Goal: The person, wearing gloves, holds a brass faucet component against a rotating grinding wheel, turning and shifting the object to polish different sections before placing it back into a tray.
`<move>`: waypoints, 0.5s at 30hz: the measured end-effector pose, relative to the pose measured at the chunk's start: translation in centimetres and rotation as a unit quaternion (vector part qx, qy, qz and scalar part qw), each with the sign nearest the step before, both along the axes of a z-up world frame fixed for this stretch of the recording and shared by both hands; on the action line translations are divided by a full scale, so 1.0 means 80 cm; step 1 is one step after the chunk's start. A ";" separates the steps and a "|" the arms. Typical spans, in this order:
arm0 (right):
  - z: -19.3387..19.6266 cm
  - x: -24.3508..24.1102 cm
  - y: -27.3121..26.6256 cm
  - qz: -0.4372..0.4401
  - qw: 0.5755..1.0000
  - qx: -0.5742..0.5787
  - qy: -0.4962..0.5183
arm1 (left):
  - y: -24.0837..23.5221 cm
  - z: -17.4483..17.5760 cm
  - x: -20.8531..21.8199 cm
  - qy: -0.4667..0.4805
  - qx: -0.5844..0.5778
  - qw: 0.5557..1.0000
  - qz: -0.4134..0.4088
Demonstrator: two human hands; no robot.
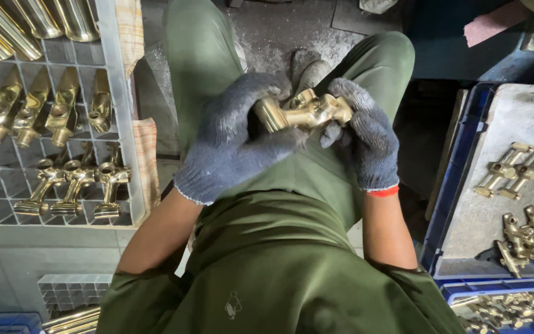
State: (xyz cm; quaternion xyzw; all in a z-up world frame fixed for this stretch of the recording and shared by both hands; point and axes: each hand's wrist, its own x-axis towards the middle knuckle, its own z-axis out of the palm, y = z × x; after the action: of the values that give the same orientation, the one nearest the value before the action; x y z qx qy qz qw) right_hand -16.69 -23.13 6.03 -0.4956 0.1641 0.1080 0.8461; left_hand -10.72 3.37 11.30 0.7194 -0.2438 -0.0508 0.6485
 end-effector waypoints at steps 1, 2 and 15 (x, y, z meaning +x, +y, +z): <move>0.000 0.000 -0.005 0.018 1.000 -0.017 -0.018 | -0.002 -0.005 0.001 0.003 -0.016 1.000 0.002; 0.001 0.000 -0.009 0.038 0.998 -0.034 -0.036 | -0.004 -0.010 0.003 0.013 -0.019 1.000 0.008; -0.015 0.098 0.023 0.176 0.974 -0.134 0.057 | -0.081 -0.224 0.197 -0.097 0.155 0.979 0.094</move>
State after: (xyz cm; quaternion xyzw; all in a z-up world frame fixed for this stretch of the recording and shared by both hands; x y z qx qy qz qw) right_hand -8.82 -21.27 4.85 -0.6185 0.1350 0.2603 0.7290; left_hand 5.07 -3.09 -6.61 0.8325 -0.2259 0.0437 0.5040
